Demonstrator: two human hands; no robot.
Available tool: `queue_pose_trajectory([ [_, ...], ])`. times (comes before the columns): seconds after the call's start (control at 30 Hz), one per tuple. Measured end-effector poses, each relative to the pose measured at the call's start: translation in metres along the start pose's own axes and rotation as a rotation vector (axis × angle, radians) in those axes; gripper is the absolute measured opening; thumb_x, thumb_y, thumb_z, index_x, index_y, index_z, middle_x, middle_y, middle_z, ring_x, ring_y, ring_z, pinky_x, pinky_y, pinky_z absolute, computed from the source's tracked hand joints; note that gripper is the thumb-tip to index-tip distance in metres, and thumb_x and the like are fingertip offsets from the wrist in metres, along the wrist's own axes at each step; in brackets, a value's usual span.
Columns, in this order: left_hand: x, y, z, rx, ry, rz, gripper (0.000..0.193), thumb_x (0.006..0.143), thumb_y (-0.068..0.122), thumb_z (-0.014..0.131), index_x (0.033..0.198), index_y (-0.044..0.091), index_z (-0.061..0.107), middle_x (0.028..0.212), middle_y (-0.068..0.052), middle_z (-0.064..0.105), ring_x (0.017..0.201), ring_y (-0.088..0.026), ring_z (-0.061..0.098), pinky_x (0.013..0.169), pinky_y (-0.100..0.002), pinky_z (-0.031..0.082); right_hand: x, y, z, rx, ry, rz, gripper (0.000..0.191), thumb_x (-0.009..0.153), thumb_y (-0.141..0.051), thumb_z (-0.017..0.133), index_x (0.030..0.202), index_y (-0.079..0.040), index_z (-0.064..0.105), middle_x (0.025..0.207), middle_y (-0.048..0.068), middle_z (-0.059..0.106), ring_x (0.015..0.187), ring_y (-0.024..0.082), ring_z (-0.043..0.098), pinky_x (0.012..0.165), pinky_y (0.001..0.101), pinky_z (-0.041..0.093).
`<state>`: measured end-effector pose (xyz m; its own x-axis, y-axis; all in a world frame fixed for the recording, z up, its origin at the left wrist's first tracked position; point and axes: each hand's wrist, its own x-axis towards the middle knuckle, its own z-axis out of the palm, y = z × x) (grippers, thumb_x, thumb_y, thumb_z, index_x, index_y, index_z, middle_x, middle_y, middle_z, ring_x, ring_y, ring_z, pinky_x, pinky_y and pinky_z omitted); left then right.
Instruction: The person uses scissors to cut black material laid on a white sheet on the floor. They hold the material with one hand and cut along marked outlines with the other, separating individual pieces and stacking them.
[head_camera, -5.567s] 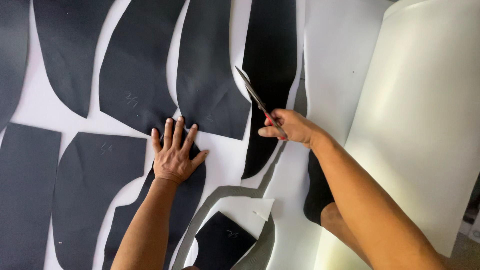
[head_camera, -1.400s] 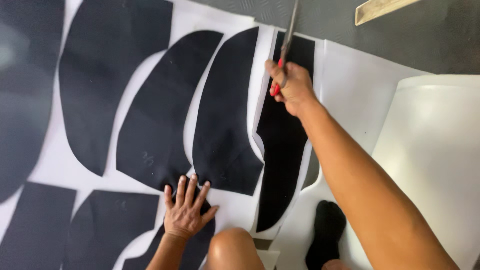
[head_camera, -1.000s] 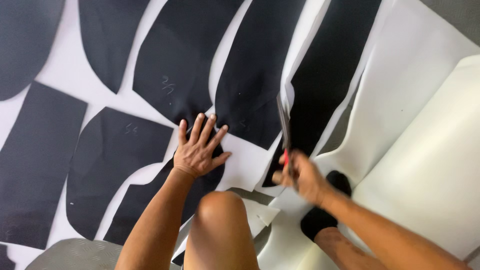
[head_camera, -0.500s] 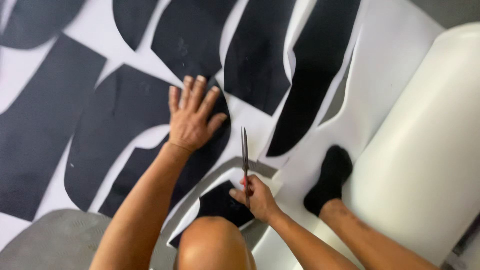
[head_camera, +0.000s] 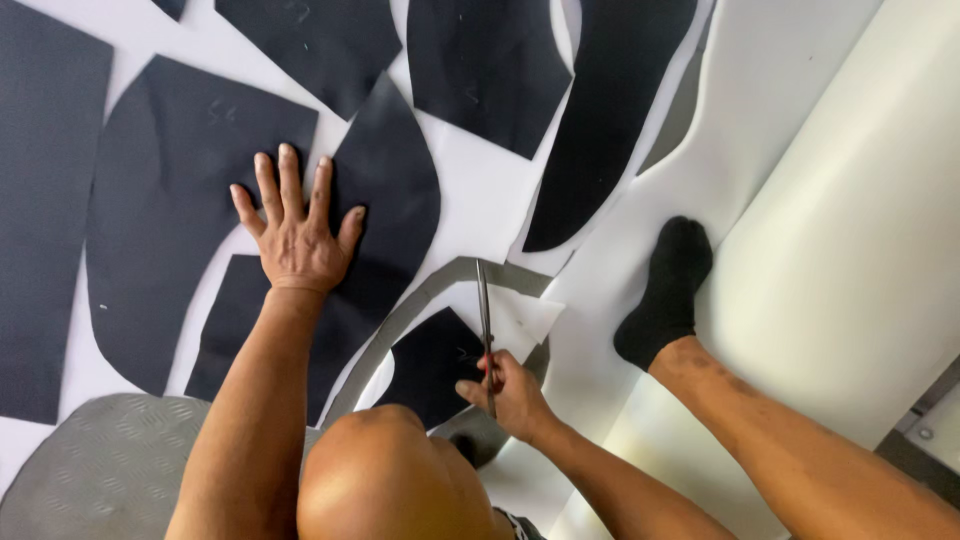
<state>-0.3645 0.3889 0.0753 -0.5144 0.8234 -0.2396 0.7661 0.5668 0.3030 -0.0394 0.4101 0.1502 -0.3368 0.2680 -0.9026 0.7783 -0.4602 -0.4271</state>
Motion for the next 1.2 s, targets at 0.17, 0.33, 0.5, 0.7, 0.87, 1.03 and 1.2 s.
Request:
queue_pose_trajectory([
  [0.17,0.000,-0.005,0.007,0.009,0.006,0.004,0.069,0.105,0.059,0.049,0.158,0.016,0.048,0.173,-0.019,0.023,0.160,-0.041,0.008,0.122,-0.065,-0.006,0.026,-0.021,0.004,0.030,0.058,-0.057,0.053,0.080,-0.044,0.081,0.106,-0.006,0.057,0.070,-0.001,0.055,0.063,0.009,0.053,0.063,0.0253,0.050],
  [0.33,0.002,-0.004,0.004,0.019,0.010,0.001,0.068,0.104,0.058,0.051,0.159,0.018,0.048,0.172,-0.019,0.024,0.160,-0.040,0.009,0.122,-0.065,-0.005,0.045,-0.043,0.008,-0.023,0.151,-0.170,0.048,0.081,-0.044,0.082,0.098,-0.006,0.059,0.065,-0.003,0.052,0.057,0.008,0.049,0.057,0.0252,0.047],
  [0.5,0.003,-0.006,0.000,0.035,0.024,0.002,0.069,0.101,0.060,0.050,0.157,0.020,0.048,0.171,-0.016,0.025,0.159,-0.039,0.010,0.123,-0.064,-0.005,0.043,-0.052,0.005,-0.059,0.249,-0.175,0.047,0.078,-0.043,0.084,0.089,-0.005,0.060,0.062,-0.003,0.050,0.056,0.008,0.045,0.054,0.0257,0.045],
  [0.7,0.003,-0.009,0.000,0.033,0.033,0.004,0.069,0.101,0.063,0.046,0.157,0.023,0.047,0.170,-0.014,0.025,0.159,-0.037,0.010,0.122,-0.063,-0.005,0.043,-0.073,-0.012,-0.032,0.175,-0.175,0.044,0.077,-0.038,0.088,0.095,-0.007,0.060,0.067,-0.005,0.053,0.059,0.006,0.050,0.058,0.0226,0.047],
  [0.87,0.003,-0.010,-0.001,0.051,0.037,0.008,0.068,0.099,0.064,0.046,0.156,0.025,0.047,0.170,-0.013,0.025,0.158,-0.036,0.010,0.122,-0.064,-0.004,0.050,-0.097,-0.023,-0.187,0.221,-0.068,0.049,0.074,-0.043,0.087,0.093,-0.006,0.062,0.069,0.002,0.061,0.060,0.010,0.053,0.057,0.0260,0.046],
  [1.03,0.003,-0.012,0.000,0.050,0.051,0.019,0.070,0.098,0.064,0.048,0.156,0.025,0.047,0.169,-0.014,0.026,0.157,-0.036,0.012,0.121,-0.064,-0.003,0.052,-0.111,-0.034,-0.165,0.168,-0.072,0.050,0.071,-0.042,0.088,0.095,-0.006,0.062,0.067,0.002,0.059,0.058,0.011,0.054,0.056,0.0241,0.046],
  [1.2,0.000,-0.014,0.001,0.036,0.076,0.028,0.069,0.098,0.062,0.051,0.157,0.025,0.048,0.169,-0.013,0.028,0.158,-0.036,0.014,0.122,-0.064,-0.001,0.064,-0.134,-0.040,-0.180,0.147,-0.119,0.046,0.075,-0.038,0.089,0.093,-0.007,0.061,0.066,-0.003,0.057,0.057,0.006,0.054,0.055,0.0206,0.048],
])
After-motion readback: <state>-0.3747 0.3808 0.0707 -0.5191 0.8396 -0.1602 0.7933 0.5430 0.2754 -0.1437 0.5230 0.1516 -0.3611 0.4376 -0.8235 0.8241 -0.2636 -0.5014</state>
